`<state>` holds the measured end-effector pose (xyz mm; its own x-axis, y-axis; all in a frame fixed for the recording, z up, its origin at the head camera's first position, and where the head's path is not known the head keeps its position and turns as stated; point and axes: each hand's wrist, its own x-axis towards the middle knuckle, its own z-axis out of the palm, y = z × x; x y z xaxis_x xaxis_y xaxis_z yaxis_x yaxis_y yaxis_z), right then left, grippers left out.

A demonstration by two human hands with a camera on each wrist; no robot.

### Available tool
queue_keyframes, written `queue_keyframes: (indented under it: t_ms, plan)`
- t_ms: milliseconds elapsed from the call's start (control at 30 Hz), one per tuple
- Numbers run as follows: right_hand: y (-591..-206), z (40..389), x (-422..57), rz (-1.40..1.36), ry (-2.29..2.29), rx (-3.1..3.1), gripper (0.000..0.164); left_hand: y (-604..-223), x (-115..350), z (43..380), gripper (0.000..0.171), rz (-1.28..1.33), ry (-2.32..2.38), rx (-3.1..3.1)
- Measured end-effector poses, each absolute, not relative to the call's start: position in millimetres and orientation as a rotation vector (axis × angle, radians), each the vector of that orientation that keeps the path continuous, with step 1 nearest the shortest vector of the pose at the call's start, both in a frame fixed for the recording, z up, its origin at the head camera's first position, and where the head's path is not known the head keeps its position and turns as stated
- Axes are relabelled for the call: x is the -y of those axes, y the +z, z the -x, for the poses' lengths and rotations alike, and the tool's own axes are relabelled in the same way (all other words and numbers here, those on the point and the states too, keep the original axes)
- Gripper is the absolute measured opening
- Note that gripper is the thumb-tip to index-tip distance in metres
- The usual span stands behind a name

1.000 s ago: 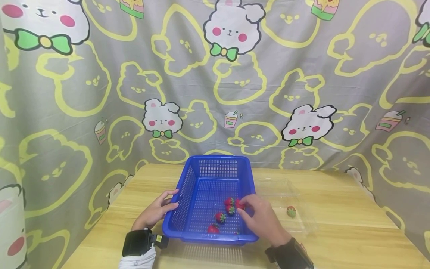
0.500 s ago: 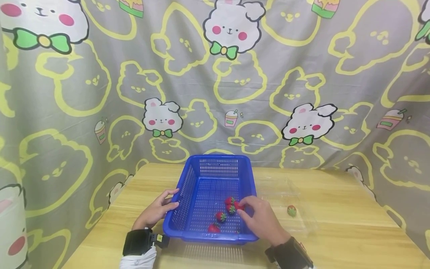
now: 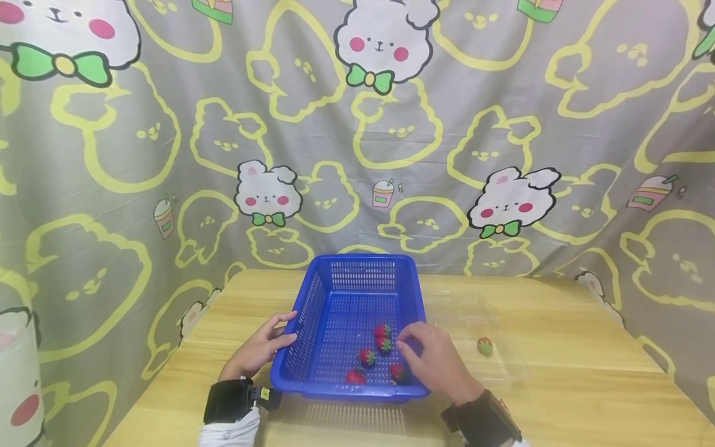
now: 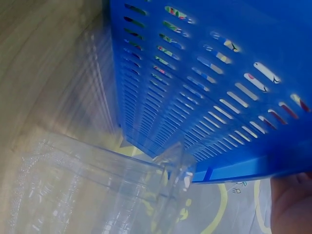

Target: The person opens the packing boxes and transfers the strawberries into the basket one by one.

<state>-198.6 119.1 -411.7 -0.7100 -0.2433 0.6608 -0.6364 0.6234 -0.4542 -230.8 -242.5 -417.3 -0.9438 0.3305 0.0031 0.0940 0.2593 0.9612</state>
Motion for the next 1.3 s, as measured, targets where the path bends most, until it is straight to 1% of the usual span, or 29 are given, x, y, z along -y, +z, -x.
queue_keyframes:
  t_ms: [267, 567, 733, 767, 1033, 1300]
  plan:
    - [-409.9, 201.5, -122.9, -0.659, 0.933, 2.275, 0.020, -415.5, 242.1, 230.2, 0.060, -0.381, 1.744, -2.346]
    - [-408.6, 207.3, -134.3, -0.590, 0.976, 2.267, 0.016, -417.2, 243.5, 230.5, 0.059, -0.398, 1.747, -2.342]
    - [-409.3, 211.7, -146.8, -0.425, 1.029, 2.338, 0.007, -417.9, 243.5, 230.9, 0.059, -0.411, 1.752, -2.334]
    - [-409.6, 212.6, -149.9, -0.378, 1.036, 2.364, 0.008, -418.1, 243.3, 231.0, 0.059, -0.413, 1.754, -2.329]
    - [-408.9, 220.6, -182.6, -0.138, 1.038, 2.543, 0.027, -415.1, 242.7, 229.8, 0.059, -0.439, 1.770, -2.297]
    - [-412.8, 221.4, -216.6, -0.003, 0.947, 2.757, 0.038, -413.5, 241.8, 228.7, 0.059, -0.442, 1.789, -2.274]
